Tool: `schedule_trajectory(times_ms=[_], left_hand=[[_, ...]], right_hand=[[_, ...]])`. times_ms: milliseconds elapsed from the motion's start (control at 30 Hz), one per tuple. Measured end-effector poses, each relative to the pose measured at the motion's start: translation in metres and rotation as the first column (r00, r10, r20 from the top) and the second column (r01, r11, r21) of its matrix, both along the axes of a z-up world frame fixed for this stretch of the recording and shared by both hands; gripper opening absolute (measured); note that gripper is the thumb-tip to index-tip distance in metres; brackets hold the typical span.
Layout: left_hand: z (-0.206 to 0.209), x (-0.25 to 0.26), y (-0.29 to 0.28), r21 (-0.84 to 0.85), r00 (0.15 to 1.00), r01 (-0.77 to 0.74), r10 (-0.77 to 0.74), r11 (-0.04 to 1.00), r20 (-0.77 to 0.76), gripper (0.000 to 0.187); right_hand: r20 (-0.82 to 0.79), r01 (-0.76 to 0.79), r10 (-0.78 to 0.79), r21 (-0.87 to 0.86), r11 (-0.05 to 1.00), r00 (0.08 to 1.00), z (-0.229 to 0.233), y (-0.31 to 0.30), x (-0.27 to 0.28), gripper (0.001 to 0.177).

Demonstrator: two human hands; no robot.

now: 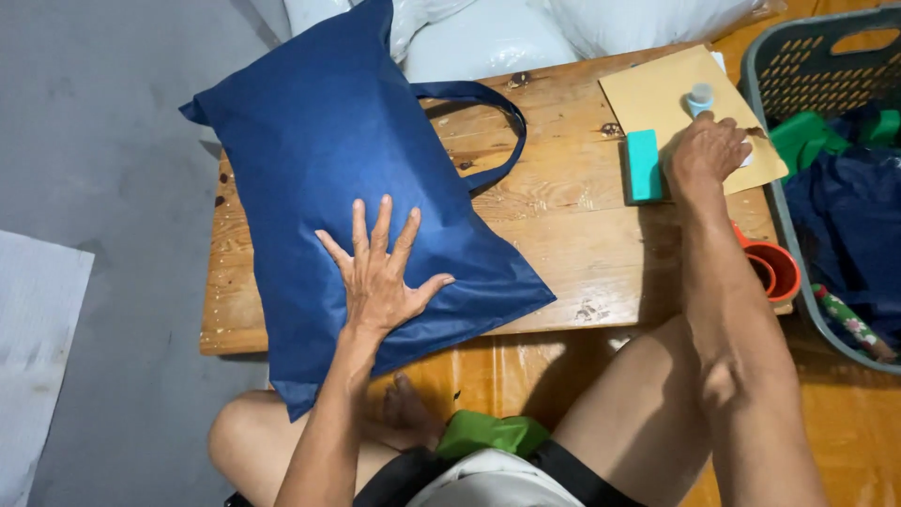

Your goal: The person scrubs a blue tote bag with a green sponge and then a blue brush, focusing on seams and edges. The person works on the bag placed on a wooden table.

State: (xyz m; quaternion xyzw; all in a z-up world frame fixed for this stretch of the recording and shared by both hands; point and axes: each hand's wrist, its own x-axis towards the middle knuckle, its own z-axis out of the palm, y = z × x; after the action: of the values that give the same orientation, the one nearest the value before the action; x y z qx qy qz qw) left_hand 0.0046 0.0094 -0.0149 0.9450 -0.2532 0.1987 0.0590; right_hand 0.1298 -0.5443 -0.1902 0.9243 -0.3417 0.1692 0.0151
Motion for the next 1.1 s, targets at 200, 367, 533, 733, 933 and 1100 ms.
schedule_trajectory(times_ms=[200, 367, 533, 733, 933, 1100], left_hand=[[0.0, -0.003, 0.001, -0.018, 1.0, 0.008, -0.007, 1.0, 0.03, 0.102], [-0.001, -0.003, 0.0, -0.031, 0.999, 0.021, -0.019, 0.999, 0.044, 0.101], [-0.001, -0.004, 0.0, -0.038, 0.998, 0.023, -0.021, 0.999, 0.052, 0.101], [0.001, -0.006, 0.004, -0.154, 0.994, 0.074, -0.06, 0.985, 0.096, 0.105], [-0.007, -0.026, 0.051, -0.515, 0.99, 0.025, 0.051, 0.857, 0.133, 0.087], [0.011, -0.044, 0.072, -0.445, 0.974, -0.2, 0.126, 0.873, -0.19, 0.096]], right_hand=[[-0.036, -0.035, 0.035, 0.012, 0.999, 0.999, 0.014, 0.016, -0.007, 0.032], [0.079, -0.026, 0.036, -0.125, 0.992, 0.996, 0.003, 0.013, -0.007, 0.032], [0.129, -0.076, 0.047, 0.237, 0.969, 0.991, 0.089, 0.065, -0.03, 0.047], [0.456, -0.523, 0.296, 0.527, 0.67, 0.839, 0.129, 0.146, -0.053, 0.024], [0.245, -0.385, 0.323, 0.275, 0.881, 0.914, 0.129, 0.162, -0.07, 0.043], [0.033, -0.301, 0.303, 0.249, 0.921, 0.953, 0.1, 0.137, -0.067, 0.046]])
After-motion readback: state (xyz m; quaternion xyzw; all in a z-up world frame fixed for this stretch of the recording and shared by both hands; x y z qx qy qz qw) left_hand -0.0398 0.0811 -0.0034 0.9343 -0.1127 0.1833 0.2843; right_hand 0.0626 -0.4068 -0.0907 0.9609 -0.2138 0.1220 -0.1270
